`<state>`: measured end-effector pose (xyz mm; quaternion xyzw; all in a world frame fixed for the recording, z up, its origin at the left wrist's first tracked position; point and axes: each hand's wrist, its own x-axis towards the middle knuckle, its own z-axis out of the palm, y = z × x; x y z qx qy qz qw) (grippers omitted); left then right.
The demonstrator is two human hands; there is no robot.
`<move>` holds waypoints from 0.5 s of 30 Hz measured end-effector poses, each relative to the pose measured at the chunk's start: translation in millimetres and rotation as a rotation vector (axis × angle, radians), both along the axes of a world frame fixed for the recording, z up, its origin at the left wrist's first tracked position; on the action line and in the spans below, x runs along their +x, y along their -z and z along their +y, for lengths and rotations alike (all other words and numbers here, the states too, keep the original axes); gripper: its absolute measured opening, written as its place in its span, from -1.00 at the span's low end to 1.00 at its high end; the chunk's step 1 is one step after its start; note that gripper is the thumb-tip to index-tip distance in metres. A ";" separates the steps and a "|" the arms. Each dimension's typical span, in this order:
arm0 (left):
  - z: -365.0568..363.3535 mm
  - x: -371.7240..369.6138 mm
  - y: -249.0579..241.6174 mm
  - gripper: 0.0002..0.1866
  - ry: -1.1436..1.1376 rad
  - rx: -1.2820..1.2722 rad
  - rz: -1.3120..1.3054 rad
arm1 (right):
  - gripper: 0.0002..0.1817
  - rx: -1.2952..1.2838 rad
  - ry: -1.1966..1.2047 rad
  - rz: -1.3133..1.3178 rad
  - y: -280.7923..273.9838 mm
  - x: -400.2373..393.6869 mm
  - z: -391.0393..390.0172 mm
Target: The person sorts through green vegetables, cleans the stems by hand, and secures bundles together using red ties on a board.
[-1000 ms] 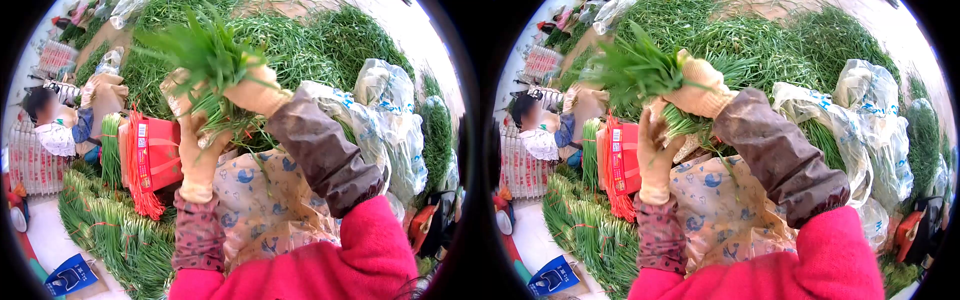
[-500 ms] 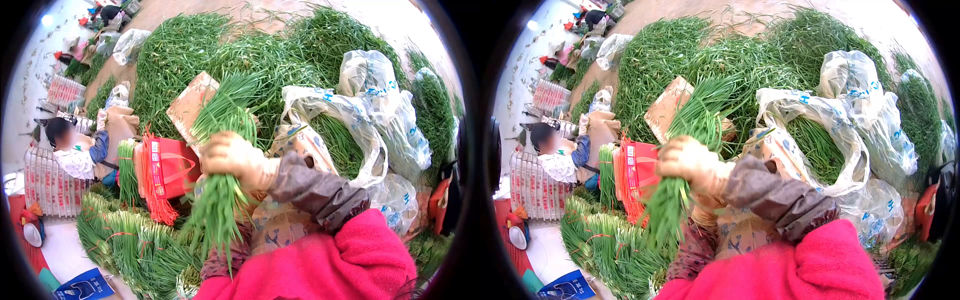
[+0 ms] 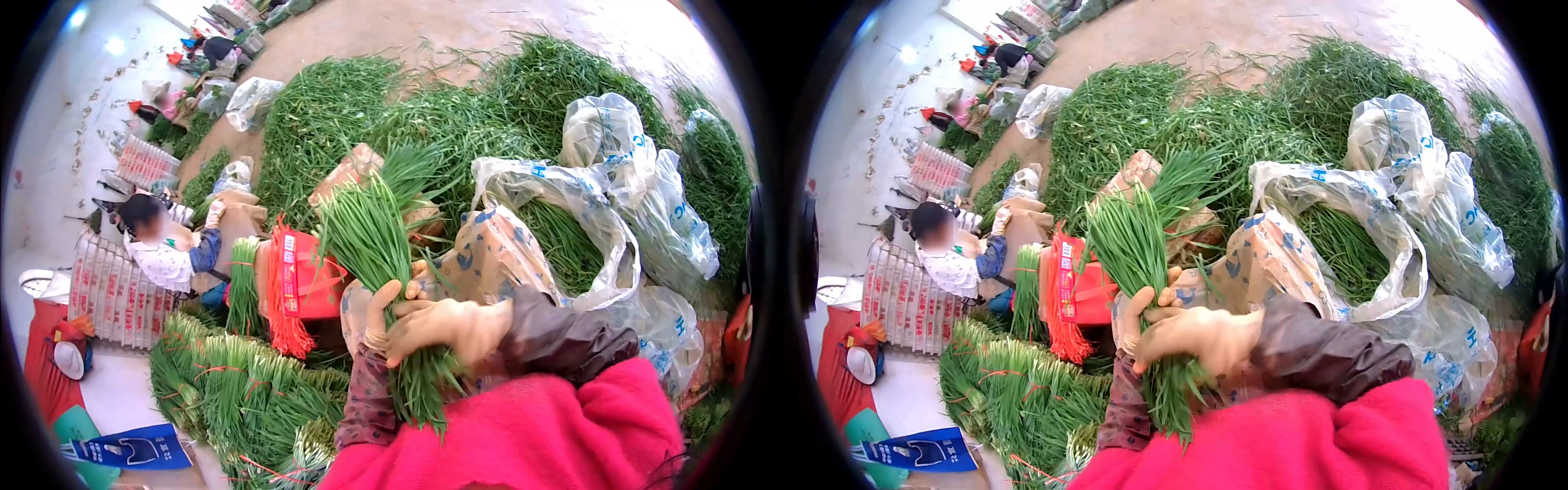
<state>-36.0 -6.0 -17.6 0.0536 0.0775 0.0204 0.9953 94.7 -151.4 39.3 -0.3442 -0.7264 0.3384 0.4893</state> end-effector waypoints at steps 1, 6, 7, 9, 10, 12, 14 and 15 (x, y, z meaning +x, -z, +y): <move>5.0 1.9 -8.8 -0.40 -0.026 0.130 0.069 | -0.64 -0.156 -0.029 0.273 1.0 8.0 -7.1; 30.0 -4.5 -19.6 -0.47 -0.001 0.792 0.279 | -0.60 -0.801 0.206 0.591 71.0 15.3 11.0; 30.6 -2.7 -25.4 -0.45 0.098 0.861 0.234 | -0.48 -0.696 0.121 0.476 97.8 5.9 20.2; 29.7 -3.2 -28.5 -0.41 0.205 0.915 0.233 | -0.41 -0.423 -0.119 0.781 96.1 -6.1 33.7; 27.5 -4.7 -33.5 -0.40 0.287 0.942 0.236 | -0.39 -0.435 -0.173 0.880 103.5 -7.3 38.9; 22.6 -13.9 -39.2 -0.41 0.343 0.921 0.321 | -0.16 -0.431 -0.334 1.190 110.8 -3.1 48.1; 27.2 -29.0 -35.3 -0.40 0.554 0.991 0.346 | 0.00 -0.406 -0.274 1.412 97.3 6.7 47.1; 24.4 -31.5 -35.9 -0.40 0.580 0.944 0.264 | 0.02 -0.364 -0.176 1.491 112.8 10.8 50.9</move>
